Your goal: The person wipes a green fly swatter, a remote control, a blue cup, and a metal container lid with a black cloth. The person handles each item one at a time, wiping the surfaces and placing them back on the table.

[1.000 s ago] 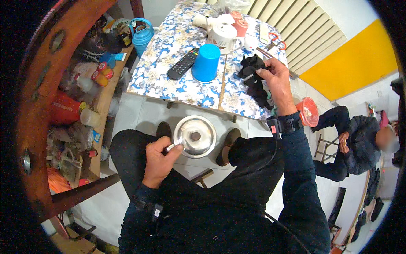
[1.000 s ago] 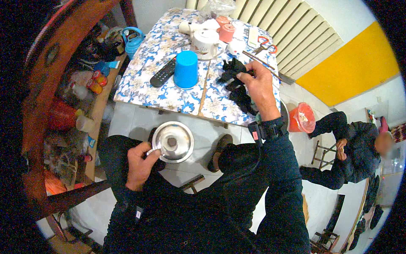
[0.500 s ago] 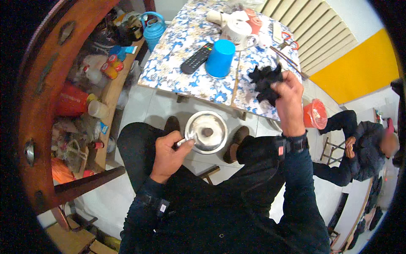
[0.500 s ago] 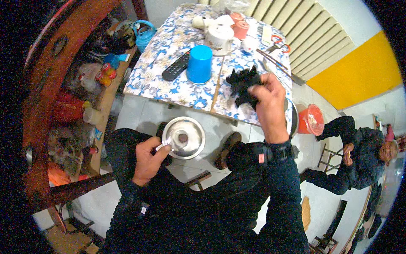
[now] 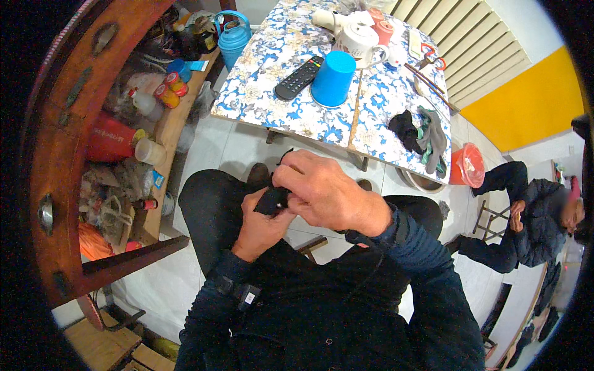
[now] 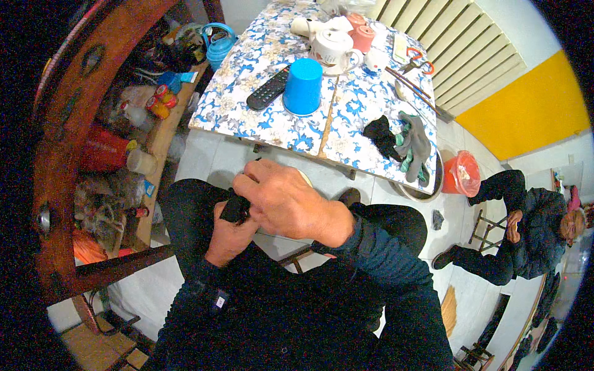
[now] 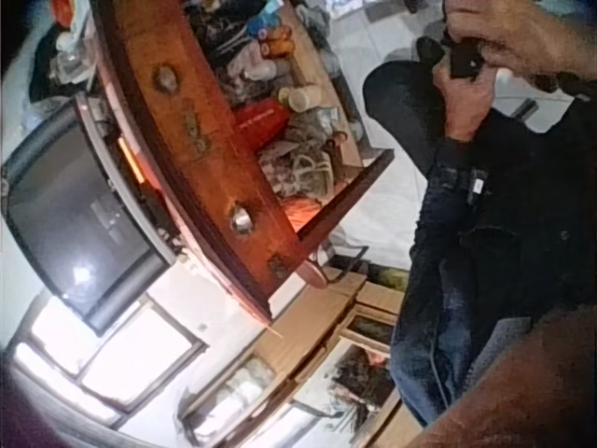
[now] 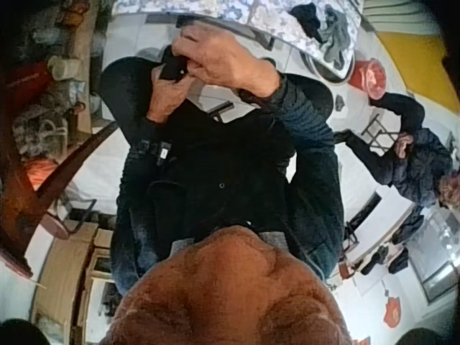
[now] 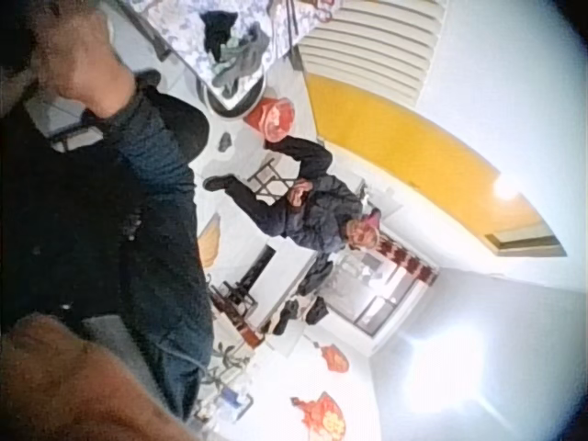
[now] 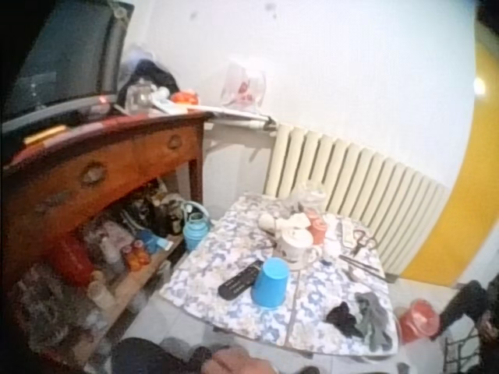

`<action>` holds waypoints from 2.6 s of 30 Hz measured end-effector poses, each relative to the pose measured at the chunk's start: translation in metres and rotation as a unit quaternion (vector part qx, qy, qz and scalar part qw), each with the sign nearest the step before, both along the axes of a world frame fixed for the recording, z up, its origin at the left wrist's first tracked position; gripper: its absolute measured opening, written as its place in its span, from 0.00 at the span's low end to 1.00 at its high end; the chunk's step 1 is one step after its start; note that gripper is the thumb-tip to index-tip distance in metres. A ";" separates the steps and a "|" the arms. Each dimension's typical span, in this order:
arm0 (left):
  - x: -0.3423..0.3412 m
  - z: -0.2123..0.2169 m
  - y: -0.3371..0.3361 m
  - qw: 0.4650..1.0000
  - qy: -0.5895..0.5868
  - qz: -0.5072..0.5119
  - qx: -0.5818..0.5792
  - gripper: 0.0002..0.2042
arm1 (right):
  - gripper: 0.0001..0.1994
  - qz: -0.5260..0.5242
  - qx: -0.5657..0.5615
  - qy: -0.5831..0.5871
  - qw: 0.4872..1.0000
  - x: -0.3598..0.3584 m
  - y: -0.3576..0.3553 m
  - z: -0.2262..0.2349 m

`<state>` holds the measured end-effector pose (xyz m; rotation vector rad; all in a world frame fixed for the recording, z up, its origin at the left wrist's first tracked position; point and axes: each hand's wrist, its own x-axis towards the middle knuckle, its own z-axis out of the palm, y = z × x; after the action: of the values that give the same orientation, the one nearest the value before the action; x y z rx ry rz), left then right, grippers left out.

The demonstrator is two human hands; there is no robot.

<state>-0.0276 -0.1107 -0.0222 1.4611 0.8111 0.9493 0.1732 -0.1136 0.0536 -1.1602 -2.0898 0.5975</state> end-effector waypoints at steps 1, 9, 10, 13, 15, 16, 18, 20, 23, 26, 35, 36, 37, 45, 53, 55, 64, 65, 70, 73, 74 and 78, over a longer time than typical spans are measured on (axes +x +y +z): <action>0.000 0.000 0.000 0.999 0.041 0.009 0.020 0.08 | 0.15 0.011 -0.003 0.002 1.000 0.005 0.002 0.000; -0.006 0.007 0.003 0.988 0.129 0.016 0.078 0.13 | 0.12 -0.152 -0.048 -0.005 0.987 0.032 0.000 -0.004; -0.004 0.006 0.002 0.988 0.129 0.027 0.086 0.13 | 0.13 -0.087 -0.011 -0.003 0.996 0.025 -0.001 -0.005; 0.002 0.003 0.000 0.995 0.056 0.033 0.073 0.14 | 0.14 0.031 0.006 -0.020 0.999 0.013 -0.001 -0.006; -0.001 0.004 -0.001 0.994 0.095 0.031 0.043 0.16 | 0.14 0.010 0.004 -0.011 1.000 0.021 0.006 -0.004; -0.004 0.004 -0.001 0.992 0.117 0.028 0.048 0.17 | 0.14 -0.040 -0.002 -0.021 0.999 0.026 0.008 -0.003; -0.008 0.005 -0.001 0.988 0.130 0.028 0.075 0.20 | 0.14 -0.148 -0.058 -0.038 0.987 0.041 0.005 -0.005; -0.008 0.004 0.000 0.993 0.108 0.026 0.049 0.21 | 0.13 -0.121 -0.036 0.006 0.992 0.055 -0.004 -0.008; -0.009 0.005 -0.003 0.993 0.110 0.011 0.045 0.21 | 0.14 -0.128 -0.043 0.022 0.991 0.062 -0.031 -0.010; -0.011 0.006 -0.002 0.992 0.101 0.010 0.068 0.21 | 0.14 -0.147 -0.045 0.021 0.988 0.057 -0.053 -0.007; -0.009 0.005 0.000 0.996 0.082 0.000 0.036 0.23 | 0.15 -0.209 -0.001 0.039 0.977 0.042 -0.047 0.000; -0.010 0.005 0.000 0.996 0.081 0.012 0.028 0.23 | 0.14 -0.203 0.013 0.034 0.979 0.041 -0.047 0.000; -0.011 0.006 0.001 0.997 0.072 0.021 0.034 0.23 | 0.14 -0.193 0.016 0.026 0.981 0.039 -0.047 0.000; -0.014 0.006 0.001 0.995 0.084 0.031 0.049 0.22 | 0.15 -0.134 0.014 0.030 0.990 0.031 -0.085 -0.003; -0.014 0.009 0.001 0.998 0.054 0.029 0.015 0.21 | 0.14 -0.233 0.014 0.030 0.972 0.032 -0.071 -0.008; -0.014 0.010 0.001 0.997 0.068 0.025 0.031 0.21 | 0.15 -0.209 0.009 0.027 0.978 0.027 -0.088 -0.008; -0.001 -0.001 -0.007 0.990 0.115 -0.046 0.065 0.16 | 0.18 -0.119 0.025 -0.064 0.991 0.020 -0.042 0.002; 0.000 -0.004 -0.007 0.990 0.124 -0.037 0.061 0.17 | 0.18 -0.068 0.058 -0.074 0.993 0.009 -0.039 0.002; -0.004 -0.006 -0.006 0.989 0.102 -0.025 0.104 0.17 | 0.11 -0.052 0.045 -0.122 0.990 0.008 -0.027 0.007; -0.012 0.002 -0.006 0.986 0.146 -0.032 0.072 0.16 | 0.12 -0.187 -0.046 -0.149 0.970 0.033 -0.022 0.007; -0.010 0.005 -0.006 0.993 0.101 -0.019 0.057 0.19 | 0.14 -0.183 -0.018 -0.102 0.978 0.038 -0.026 0.007; -0.010 0.010 -0.004 0.993 0.101 -0.006 0.054 0.20 | 0.14 -0.133 -0.029 -0.030 0.990 0.042 -0.048 0.001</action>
<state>-0.0379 -0.1143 -0.0126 1.6746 0.9074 0.8556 0.2147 -0.1620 0.0543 -1.4761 -1.9341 0.5040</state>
